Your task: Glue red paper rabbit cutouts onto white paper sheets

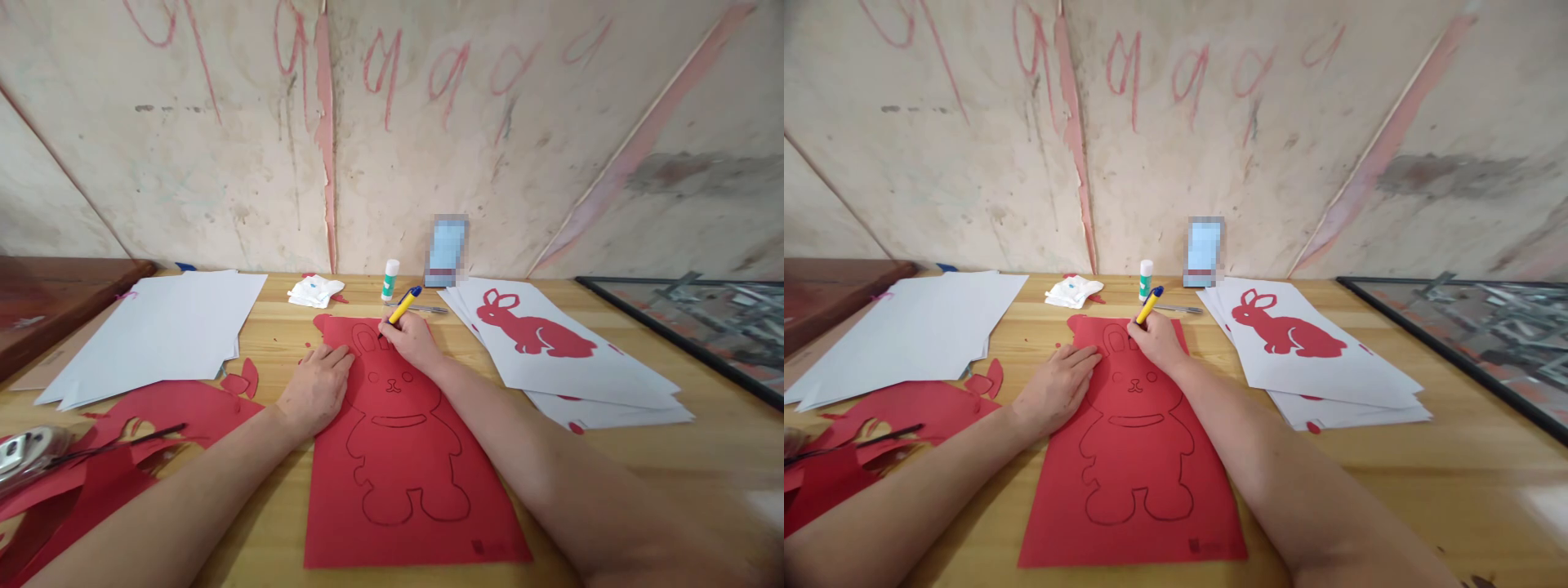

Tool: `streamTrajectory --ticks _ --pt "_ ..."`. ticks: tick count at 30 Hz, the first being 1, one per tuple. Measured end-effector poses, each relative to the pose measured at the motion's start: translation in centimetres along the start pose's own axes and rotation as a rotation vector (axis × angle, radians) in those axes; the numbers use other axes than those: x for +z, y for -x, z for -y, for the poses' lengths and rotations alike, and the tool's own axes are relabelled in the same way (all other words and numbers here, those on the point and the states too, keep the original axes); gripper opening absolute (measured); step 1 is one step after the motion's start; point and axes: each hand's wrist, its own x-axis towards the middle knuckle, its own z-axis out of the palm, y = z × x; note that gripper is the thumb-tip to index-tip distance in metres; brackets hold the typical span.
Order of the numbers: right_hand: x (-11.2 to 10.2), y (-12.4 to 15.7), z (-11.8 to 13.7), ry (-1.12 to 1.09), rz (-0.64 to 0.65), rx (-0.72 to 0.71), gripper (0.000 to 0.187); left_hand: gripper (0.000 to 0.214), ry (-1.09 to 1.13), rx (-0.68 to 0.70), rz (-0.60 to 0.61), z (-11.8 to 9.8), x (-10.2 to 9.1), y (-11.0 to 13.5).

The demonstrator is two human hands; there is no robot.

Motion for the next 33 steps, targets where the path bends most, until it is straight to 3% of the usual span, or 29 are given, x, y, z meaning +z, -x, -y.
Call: streamTrajectory --ticks 33 --pt "0.01 -0.17 -0.17 0.017 0.019 -0.010 0.019 0.034 0.017 0.014 -0.035 0.16 0.26 0.07"
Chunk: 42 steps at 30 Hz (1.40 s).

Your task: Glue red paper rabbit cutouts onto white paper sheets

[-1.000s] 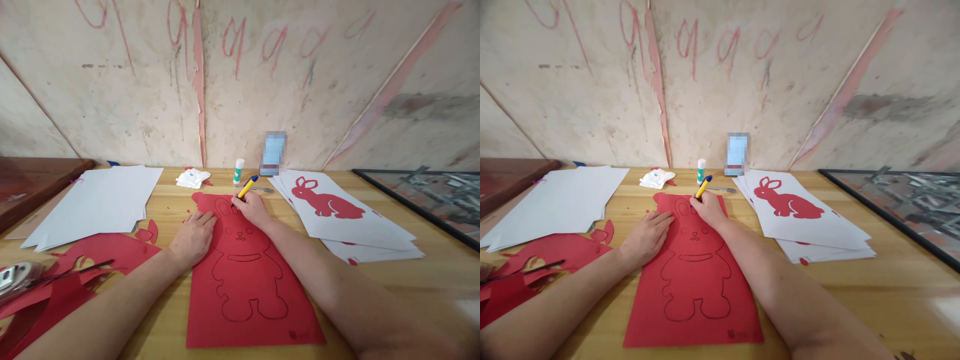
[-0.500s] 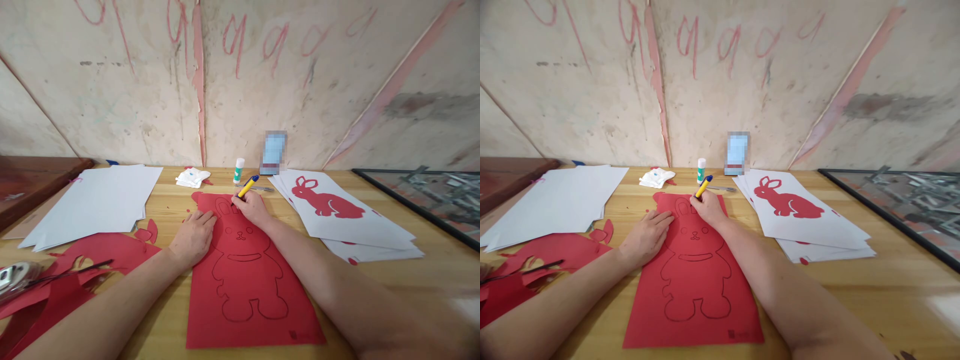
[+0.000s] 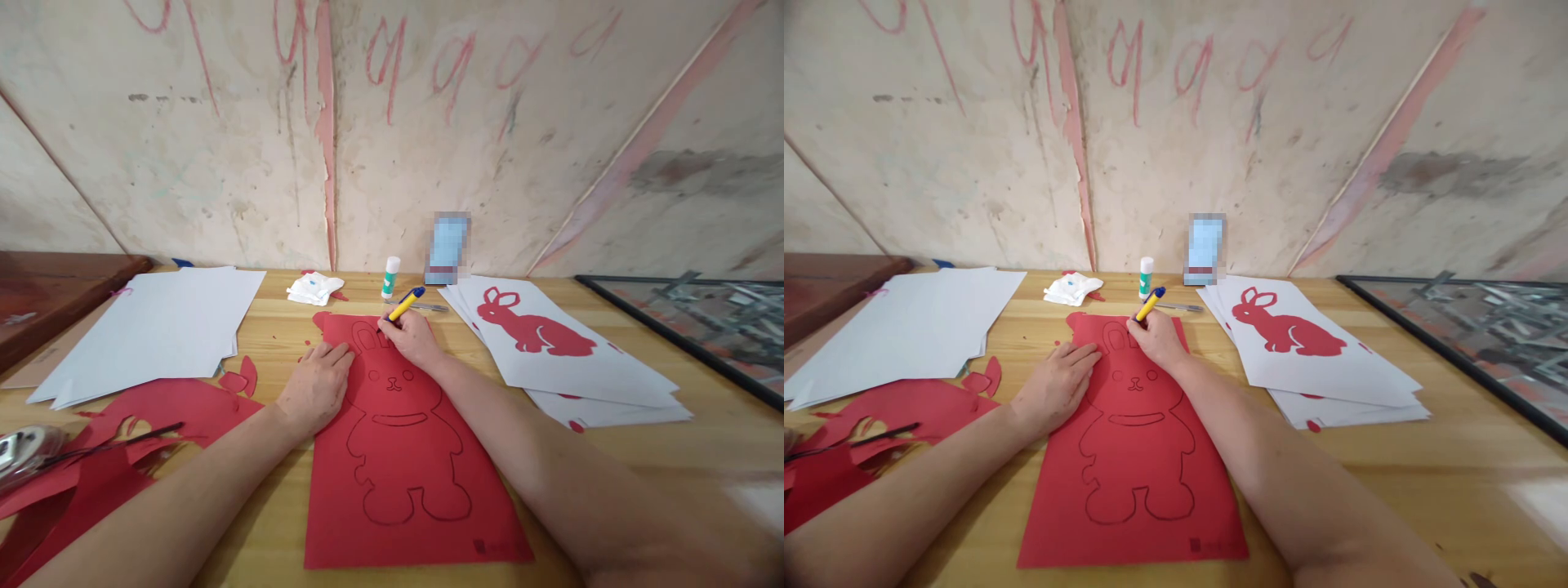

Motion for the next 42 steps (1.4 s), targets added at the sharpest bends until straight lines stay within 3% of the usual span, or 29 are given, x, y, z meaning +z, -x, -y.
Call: streamTrajectory --ticks 42 --pt "0.02 -0.15 0.12 0.023 0.019 -0.036 0.017 0.034 -0.004 -0.009 0.024 -0.12 -0.09 -0.05"
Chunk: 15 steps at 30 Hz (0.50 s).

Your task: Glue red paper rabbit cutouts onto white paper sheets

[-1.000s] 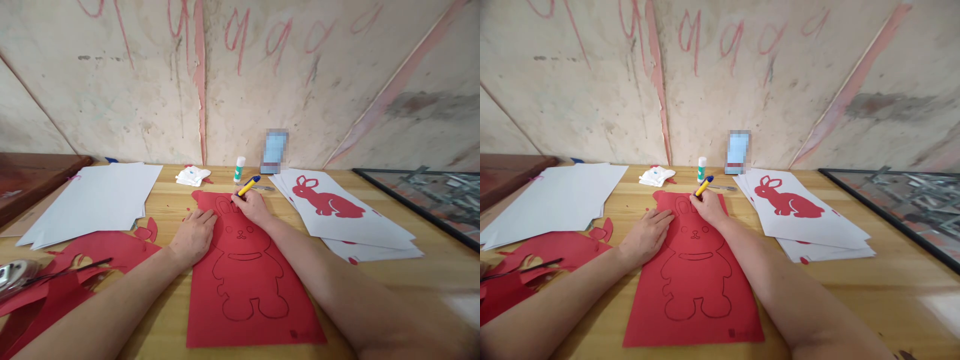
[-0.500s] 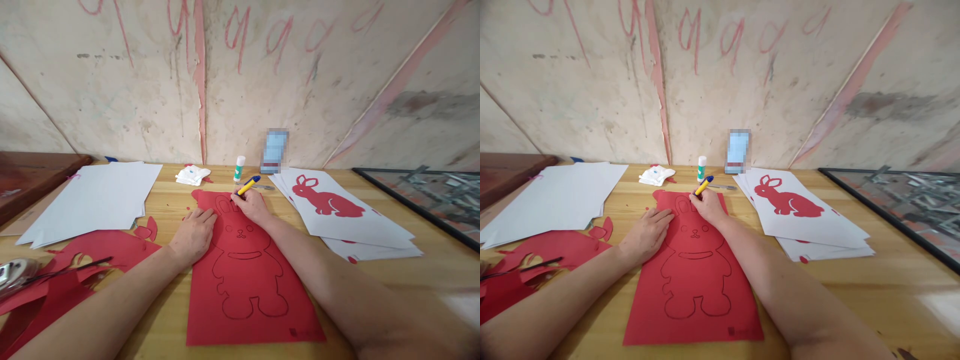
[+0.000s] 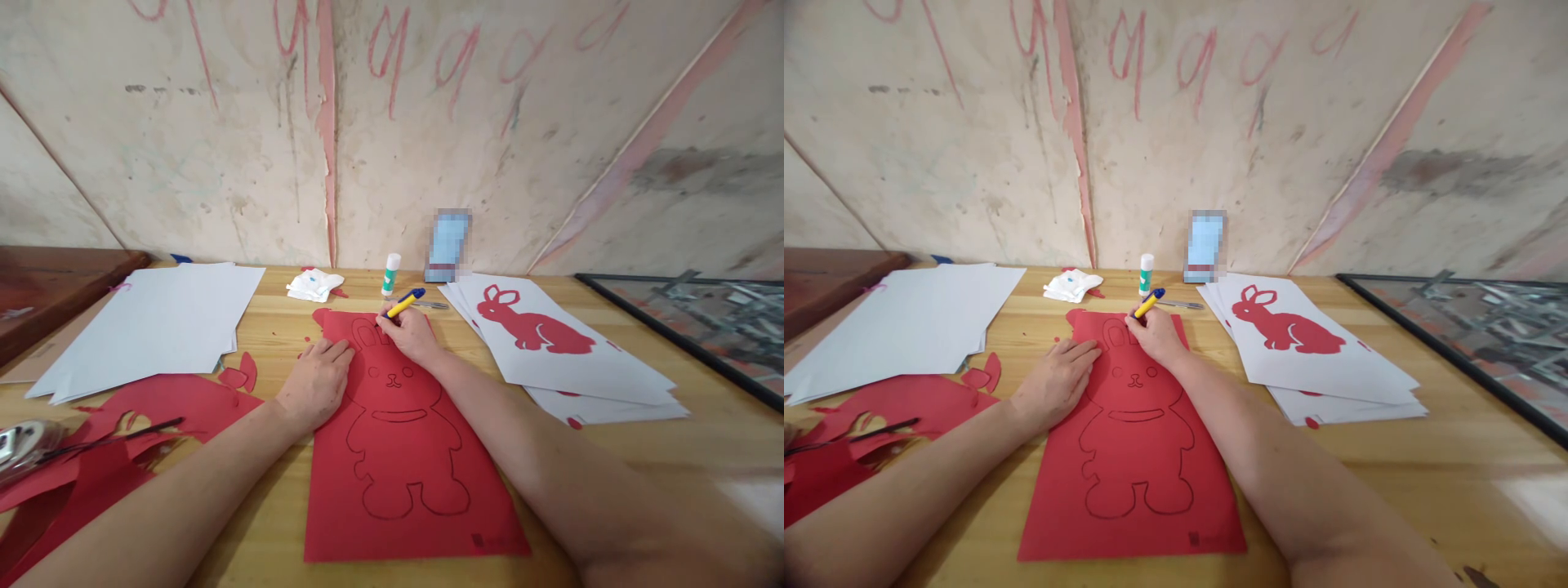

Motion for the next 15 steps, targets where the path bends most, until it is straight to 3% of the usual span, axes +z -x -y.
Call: streamTrajectory --ticks 15 --pt "-0.07 -0.14 0.24 -0.025 0.003 0.016 0.015 0.034 0.006 0.005 -0.019 0.05 0.01 0.03"
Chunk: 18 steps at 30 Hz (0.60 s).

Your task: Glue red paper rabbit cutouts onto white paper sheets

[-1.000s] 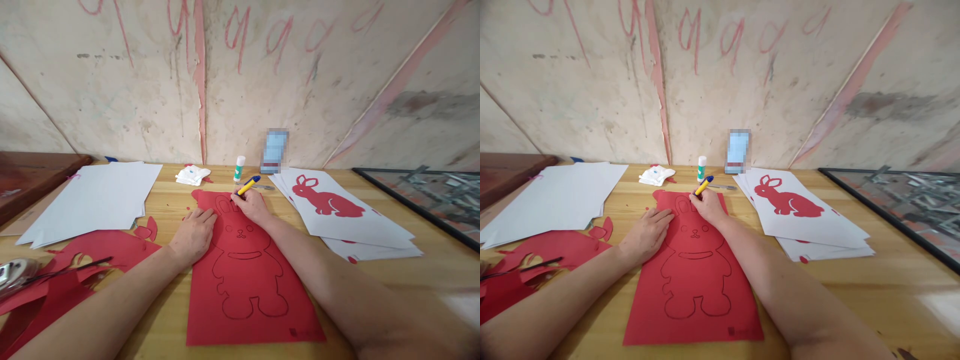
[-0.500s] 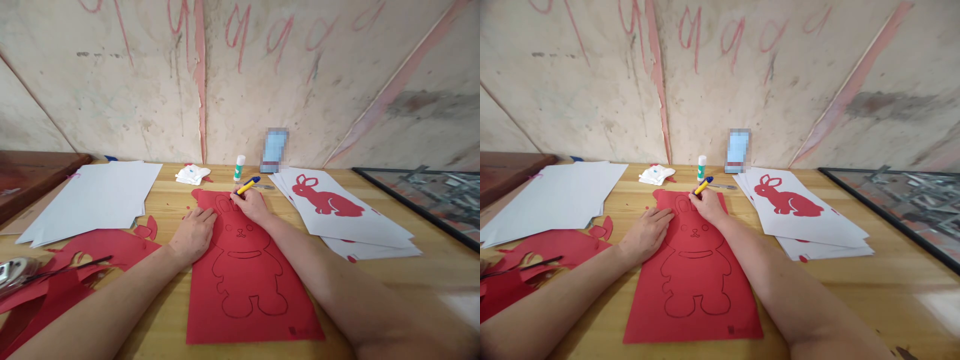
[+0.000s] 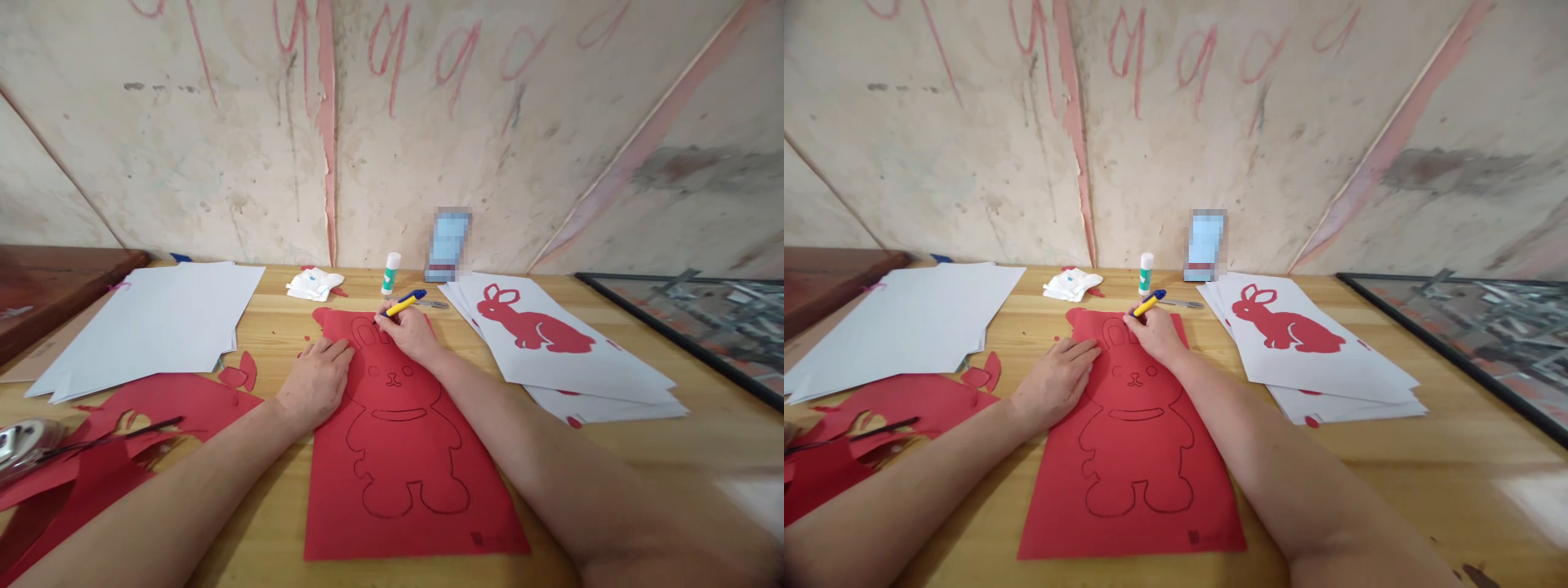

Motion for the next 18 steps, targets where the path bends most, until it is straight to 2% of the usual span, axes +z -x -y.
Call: streamTrajectory --ticks 6,18 --pt "-0.13 0.34 0.15 -0.065 -0.049 0.085 0.019 0.035 0.002 0.005 -0.006 0.09 0.15 0.05" --pt "-0.05 0.34 0.18 -0.026 -0.053 0.083 0.018 0.035 0.001 0.001 -0.001 -0.03 0.01 -0.03"
